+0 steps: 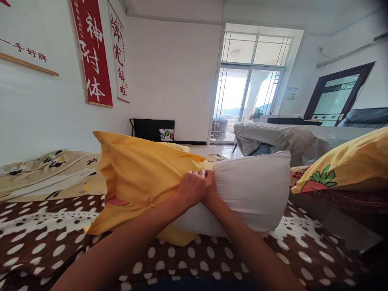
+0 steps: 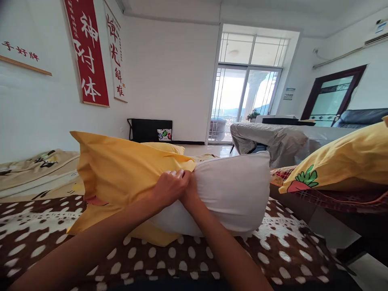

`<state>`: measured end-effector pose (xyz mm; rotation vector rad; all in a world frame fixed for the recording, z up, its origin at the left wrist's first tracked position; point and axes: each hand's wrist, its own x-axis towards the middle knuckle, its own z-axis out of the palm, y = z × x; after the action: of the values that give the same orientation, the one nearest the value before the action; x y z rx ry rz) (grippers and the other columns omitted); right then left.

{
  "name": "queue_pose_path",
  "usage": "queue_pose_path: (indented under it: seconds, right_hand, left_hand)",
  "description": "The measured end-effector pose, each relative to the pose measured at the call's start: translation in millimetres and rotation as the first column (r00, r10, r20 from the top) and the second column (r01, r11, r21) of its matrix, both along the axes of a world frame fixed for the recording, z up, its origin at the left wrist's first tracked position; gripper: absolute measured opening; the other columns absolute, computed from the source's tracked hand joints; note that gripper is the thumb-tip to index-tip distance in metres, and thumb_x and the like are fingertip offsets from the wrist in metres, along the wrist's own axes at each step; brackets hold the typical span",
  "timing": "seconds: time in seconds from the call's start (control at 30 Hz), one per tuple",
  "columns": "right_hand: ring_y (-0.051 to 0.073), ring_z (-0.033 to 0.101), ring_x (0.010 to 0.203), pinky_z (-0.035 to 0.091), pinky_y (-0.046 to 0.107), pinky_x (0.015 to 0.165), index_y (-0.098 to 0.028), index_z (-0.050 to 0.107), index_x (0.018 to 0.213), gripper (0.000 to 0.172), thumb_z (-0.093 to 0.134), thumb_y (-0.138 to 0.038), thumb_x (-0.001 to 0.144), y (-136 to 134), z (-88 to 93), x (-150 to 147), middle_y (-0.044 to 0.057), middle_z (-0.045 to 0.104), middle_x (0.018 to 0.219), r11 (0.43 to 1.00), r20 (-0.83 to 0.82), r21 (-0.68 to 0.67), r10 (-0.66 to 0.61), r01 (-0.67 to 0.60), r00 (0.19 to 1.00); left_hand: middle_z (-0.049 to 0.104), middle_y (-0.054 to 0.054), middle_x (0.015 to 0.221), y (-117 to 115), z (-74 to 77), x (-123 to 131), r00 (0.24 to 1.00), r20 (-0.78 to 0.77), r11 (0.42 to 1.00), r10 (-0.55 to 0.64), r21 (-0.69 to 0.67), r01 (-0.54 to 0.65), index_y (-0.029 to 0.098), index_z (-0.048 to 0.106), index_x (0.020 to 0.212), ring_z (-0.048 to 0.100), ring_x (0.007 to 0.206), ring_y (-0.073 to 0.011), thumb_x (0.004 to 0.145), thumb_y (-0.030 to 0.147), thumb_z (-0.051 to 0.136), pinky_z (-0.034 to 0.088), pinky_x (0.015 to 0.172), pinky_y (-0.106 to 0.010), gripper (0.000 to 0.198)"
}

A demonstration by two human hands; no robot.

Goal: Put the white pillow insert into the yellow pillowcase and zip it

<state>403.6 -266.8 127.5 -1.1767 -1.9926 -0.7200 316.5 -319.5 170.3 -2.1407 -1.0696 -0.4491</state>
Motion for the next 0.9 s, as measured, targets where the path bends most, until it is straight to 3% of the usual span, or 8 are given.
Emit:
queue_pose_path:
  seconds: [0.27,0.37,0.43,0.53,0.63,0.73,0.83,0.9]
  right_hand:
    - [0.025,0.054,0.077,0.032,0.036,0.067,-0.017,0.067,0.076,0.015,0.053,-0.024,0.08,-35,6.9,23,0.011,0.065,0.075,0.982,0.156,0.139,-0.149,0.127,0.976]
    - [0.025,0.055,0.081,0.035,0.037,0.069,-0.016,0.067,0.077,0.021,0.053,-0.03,0.083,-53,13.2,41,0.013,0.065,0.081,0.989,0.156,0.123,-0.104,0.085,0.982]
    - [0.024,0.057,0.085,0.04,0.036,0.074,-0.017,0.068,0.084,0.022,0.052,-0.031,0.085,-66,28.4,55,0.011,0.066,0.093,0.997,0.123,0.036,0.057,-0.061,0.991]
    - [0.019,0.06,0.084,0.044,0.032,0.076,-0.023,0.068,0.086,0.023,0.047,-0.031,0.089,-83,68.0,70,0.005,0.067,0.094,0.948,-0.161,-0.02,0.31,-0.317,0.937]
    - [0.02,0.061,0.088,0.045,0.033,0.077,-0.024,0.066,0.101,0.024,0.049,-0.034,0.088,-79,106.8,59,0.005,0.068,0.096,0.94,-0.37,0.082,0.336,-0.33,0.866]
    - [0.023,0.058,0.098,0.042,0.037,0.086,-0.024,0.06,0.115,0.036,0.049,-0.043,0.086,-51,120.6,24,0.006,0.066,0.106,0.897,-0.215,-0.115,0.397,-0.427,0.892]
    - [0.016,0.056,0.075,0.042,0.028,0.069,-0.018,0.063,0.085,0.041,0.038,-0.051,0.09,-20,110.9,-4,0.003,0.064,0.08,0.76,-0.161,-0.425,0.472,-0.492,0.867]
    - [0.011,0.044,0.057,0.034,0.023,0.054,-0.018,0.053,0.064,0.048,0.034,-0.053,0.09,-8,102.2,-8,-0.002,0.051,0.06,0.723,-0.189,-0.486,0.463,-0.492,0.866]
  left_hand:
    - [0.055,-0.006,0.081,-27,-12.9,-41,1.0,-0.02,0.976,0.017,0.218,-0.013,0.015,0.05,0.098,0.056,0.071,-0.0234,0.085,0.013,0.042,0.042,0.058,-0.035,0.015]
    - [0.052,-0.006,0.077,-41,-16.7,-49,0.998,0.027,0.966,0.049,0.251,-0.054,0.016,0.049,0.084,0.053,0.07,-0.0236,0.083,0.013,0.044,0.04,0.058,-0.036,0.006]
    - [0.051,-0.005,0.074,-44,-18.3,-51,1.0,0.01,0.966,-0.013,0.259,0.01,0.017,0.046,0.078,0.051,0.067,-0.0218,0.083,0.011,0.042,0.037,0.057,-0.034,0.008]
    - [0.05,-0.004,0.073,-39,-20.2,-49,0.982,-0.017,0.942,-0.188,0.28,0.185,0.017,0.046,0.078,0.049,0.066,-0.0192,0.085,0.012,0.04,0.034,0.057,-0.032,0.01]
    - [0.049,-0.002,0.071,-31,-21.7,-38,0.943,-0.032,0.891,-0.333,0.318,0.325,0.017,0.045,0.078,0.048,0.065,-0.0172,0.088,0.014,0.038,0.032,0.056,-0.031,0.013]
    - [0.05,-0.002,0.071,-33,-20.6,-32,0.924,-0.033,0.876,-0.38,0.309,0.371,0.017,0.047,0.078,0.048,0.066,-0.0162,0.088,0.013,0.037,0.032,0.057,-0.031,0.015]
    - [0.056,-0.004,0.079,-47,-18.0,-50,0.912,-0.08,0.886,-0.402,0.216,0.409,0.016,0.053,0.085,0.051,0.072,-0.0162,0.089,0.02,0.04,0.036,0.062,-0.032,0.014]
    - [0.059,-0.006,0.087,-60,-18.5,-79,0.895,-0.083,0.867,-0.438,0.224,0.445,0.015,0.055,0.094,0.053,0.081,-0.018,0.088,0.025,0.044,0.041,0.071,-0.033,0.016]
